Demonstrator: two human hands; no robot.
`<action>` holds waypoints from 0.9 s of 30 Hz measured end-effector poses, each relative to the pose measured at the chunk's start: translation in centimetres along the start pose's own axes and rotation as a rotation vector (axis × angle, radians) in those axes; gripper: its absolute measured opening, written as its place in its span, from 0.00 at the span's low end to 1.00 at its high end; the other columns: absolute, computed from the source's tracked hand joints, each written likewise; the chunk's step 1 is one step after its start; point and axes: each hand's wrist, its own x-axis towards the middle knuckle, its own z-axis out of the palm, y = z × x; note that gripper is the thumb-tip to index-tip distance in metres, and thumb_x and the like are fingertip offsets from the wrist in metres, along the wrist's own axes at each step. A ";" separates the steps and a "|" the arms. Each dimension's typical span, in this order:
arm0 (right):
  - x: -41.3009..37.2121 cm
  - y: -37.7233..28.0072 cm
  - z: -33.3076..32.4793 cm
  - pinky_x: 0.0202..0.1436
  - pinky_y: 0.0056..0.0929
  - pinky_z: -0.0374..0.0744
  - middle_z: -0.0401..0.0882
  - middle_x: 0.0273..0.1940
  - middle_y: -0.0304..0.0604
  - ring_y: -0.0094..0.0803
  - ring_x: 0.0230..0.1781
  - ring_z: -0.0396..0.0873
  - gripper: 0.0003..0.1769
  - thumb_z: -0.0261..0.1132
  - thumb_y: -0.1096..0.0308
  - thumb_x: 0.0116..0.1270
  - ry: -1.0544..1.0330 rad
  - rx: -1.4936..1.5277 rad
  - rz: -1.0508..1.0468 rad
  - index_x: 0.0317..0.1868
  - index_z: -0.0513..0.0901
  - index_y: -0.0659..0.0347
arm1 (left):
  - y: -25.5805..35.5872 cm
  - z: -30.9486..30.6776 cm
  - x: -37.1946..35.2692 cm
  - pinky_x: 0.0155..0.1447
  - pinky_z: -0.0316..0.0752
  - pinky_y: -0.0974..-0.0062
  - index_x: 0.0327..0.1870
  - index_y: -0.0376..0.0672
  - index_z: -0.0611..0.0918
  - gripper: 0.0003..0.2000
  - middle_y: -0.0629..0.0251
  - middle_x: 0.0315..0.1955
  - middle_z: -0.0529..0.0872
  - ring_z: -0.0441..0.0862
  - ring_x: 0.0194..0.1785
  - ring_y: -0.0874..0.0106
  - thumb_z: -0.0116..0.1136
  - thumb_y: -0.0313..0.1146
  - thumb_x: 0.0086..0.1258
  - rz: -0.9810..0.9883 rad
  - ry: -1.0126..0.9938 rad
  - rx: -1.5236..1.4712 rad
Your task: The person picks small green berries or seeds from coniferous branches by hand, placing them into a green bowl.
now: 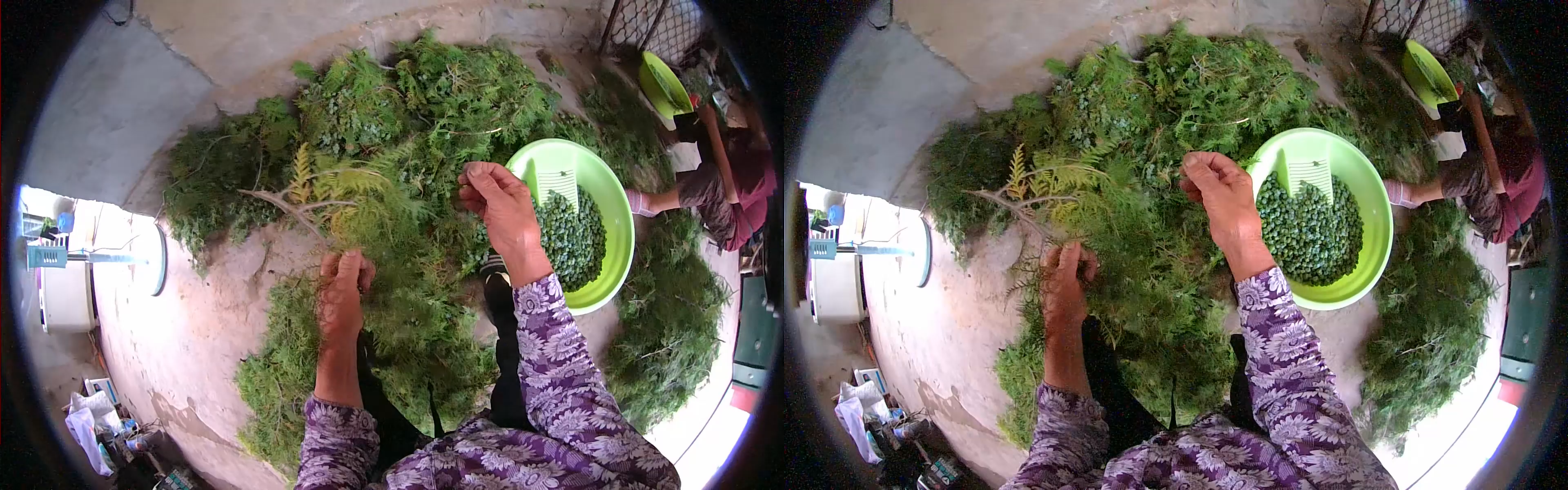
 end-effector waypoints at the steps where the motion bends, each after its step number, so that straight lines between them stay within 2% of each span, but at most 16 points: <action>1: -0.1 0.0 0.1 0.35 0.19 0.72 0.77 0.30 0.35 0.22 0.28 0.72 0.09 0.61 0.68 0.60 0.005 -0.006 -0.028 0.39 0.78 0.63 | 0.1 -0.3 0.1 0.29 0.60 0.75 0.27 0.42 0.72 0.10 0.67 0.20 0.72 0.65 0.22 0.77 0.48 0.38 0.66 -0.037 0.011 -0.047; 5: -1.0 0.3 1.7 0.36 0.19 0.74 0.77 0.31 0.37 0.20 0.30 0.73 0.07 0.62 0.72 0.59 -0.109 -0.115 -0.025 0.38 0.78 0.64 | 0.4 -0.2 0.0 0.27 0.58 0.78 0.26 0.43 0.70 0.09 0.70 0.19 0.69 0.62 0.20 0.77 0.49 0.36 0.66 -0.088 0.091 -0.227; 7: -0.9 1.4 2.0 0.38 0.19 0.74 0.78 0.32 0.38 0.20 0.32 0.73 0.09 0.63 0.73 0.57 -0.159 -0.113 -0.106 0.38 0.77 0.65 | 0.5 0.1 -0.1 0.26 0.57 0.77 0.25 0.43 0.69 0.09 0.70 0.18 0.68 0.61 0.20 0.77 0.50 0.35 0.65 -0.099 0.101 -0.224; 9: -1.2 1.4 2.3 0.40 0.19 0.74 0.79 0.34 0.39 0.21 0.34 0.74 0.11 0.63 0.74 0.56 -0.185 -0.399 -0.143 0.40 0.77 0.66 | 0.5 0.3 -0.1 0.26 0.57 0.77 0.25 0.43 0.69 0.09 0.71 0.18 0.67 0.61 0.19 0.77 0.50 0.34 0.65 -0.112 0.113 -0.221; 13: -1.2 2.2 2.4 0.41 0.21 0.74 0.79 0.35 0.42 0.21 0.35 0.74 0.14 0.62 0.72 0.53 -0.259 -0.604 -0.118 0.42 0.77 0.66 | 0.3 0.0 0.0 0.26 0.58 0.76 0.23 0.43 0.68 0.12 0.71 0.17 0.65 0.60 0.18 0.77 0.49 0.37 0.66 -0.117 0.032 -0.276; 20: -1.6 2.4 3.1 0.44 0.22 0.73 0.80 0.36 0.44 0.24 0.36 0.75 0.16 0.62 0.72 0.52 -0.284 -0.567 -0.188 0.42 0.77 0.65 | 1.0 0.2 -0.3 0.26 0.58 0.75 0.22 0.45 0.66 0.13 0.74 0.14 0.59 0.56 0.17 0.78 0.48 0.39 0.66 -0.106 -0.036 -0.463; 27: -2.3 2.0 3.8 0.41 0.22 0.74 0.80 0.34 0.44 0.23 0.34 0.76 0.13 0.60 0.75 0.53 -0.260 -0.628 -0.274 0.40 0.77 0.66 | 0.8 0.1 -0.4 0.26 0.57 0.76 0.22 0.45 0.66 0.14 0.74 0.13 0.58 0.55 0.17 0.79 0.47 0.40 0.67 -0.145 -0.045 -0.446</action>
